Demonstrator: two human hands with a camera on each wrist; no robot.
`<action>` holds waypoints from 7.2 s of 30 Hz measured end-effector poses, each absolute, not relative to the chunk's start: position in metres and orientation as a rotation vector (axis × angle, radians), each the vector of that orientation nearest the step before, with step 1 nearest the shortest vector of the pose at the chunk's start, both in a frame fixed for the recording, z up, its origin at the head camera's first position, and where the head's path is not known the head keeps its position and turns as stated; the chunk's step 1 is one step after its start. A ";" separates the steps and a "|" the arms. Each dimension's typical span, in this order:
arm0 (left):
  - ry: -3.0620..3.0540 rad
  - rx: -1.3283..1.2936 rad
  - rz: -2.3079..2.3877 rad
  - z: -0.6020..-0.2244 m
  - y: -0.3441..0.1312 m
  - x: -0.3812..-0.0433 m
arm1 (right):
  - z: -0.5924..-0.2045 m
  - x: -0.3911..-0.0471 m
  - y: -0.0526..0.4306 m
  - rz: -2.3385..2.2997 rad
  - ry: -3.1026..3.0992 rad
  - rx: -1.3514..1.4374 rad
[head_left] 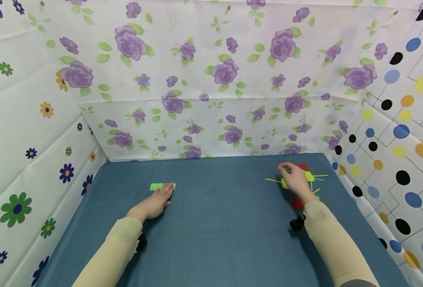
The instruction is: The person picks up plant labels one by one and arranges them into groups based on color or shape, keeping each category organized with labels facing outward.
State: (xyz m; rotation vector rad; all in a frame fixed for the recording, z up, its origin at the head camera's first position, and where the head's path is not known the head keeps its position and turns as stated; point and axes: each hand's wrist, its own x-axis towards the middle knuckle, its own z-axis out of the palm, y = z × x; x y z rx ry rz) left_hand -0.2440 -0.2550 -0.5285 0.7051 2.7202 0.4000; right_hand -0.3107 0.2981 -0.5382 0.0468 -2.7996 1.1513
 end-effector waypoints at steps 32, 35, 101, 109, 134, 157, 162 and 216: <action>2.719 0.651 0.374 -0.525 -0.250 -0.244 | -0.548 -0.312 0.412 0.904 -2.992 -0.095; 2.720 0.650 0.377 -0.524 -0.249 -0.244 | -0.546 -0.314 0.413 0.747 -3.089 -0.015; 2.708 0.580 0.320 -0.525 -0.248 -0.246 | -0.516 -0.327 0.415 0.343 -3.402 -0.038; 2.709 0.603 0.332 -0.521 -0.248 -0.244 | -0.501 -0.319 0.414 0.408 -3.480 0.031; 2.719 0.636 0.353 -0.528 -0.254 -0.247 | -0.494 -0.318 0.409 0.808 -3.125 -0.019; 2.713 0.694 0.439 -0.549 -0.265 -0.252 | -0.504 -0.325 0.282 1.260 -2.851 -0.131; 2.730 0.714 0.433 -0.554 -0.267 -0.252 | -0.513 -0.322 0.234 1.500 -2.765 -0.099; 2.795 0.610 0.316 -0.557 -0.260 -0.251 | -0.554 -0.303 -0.044 1.318 -2.887 0.305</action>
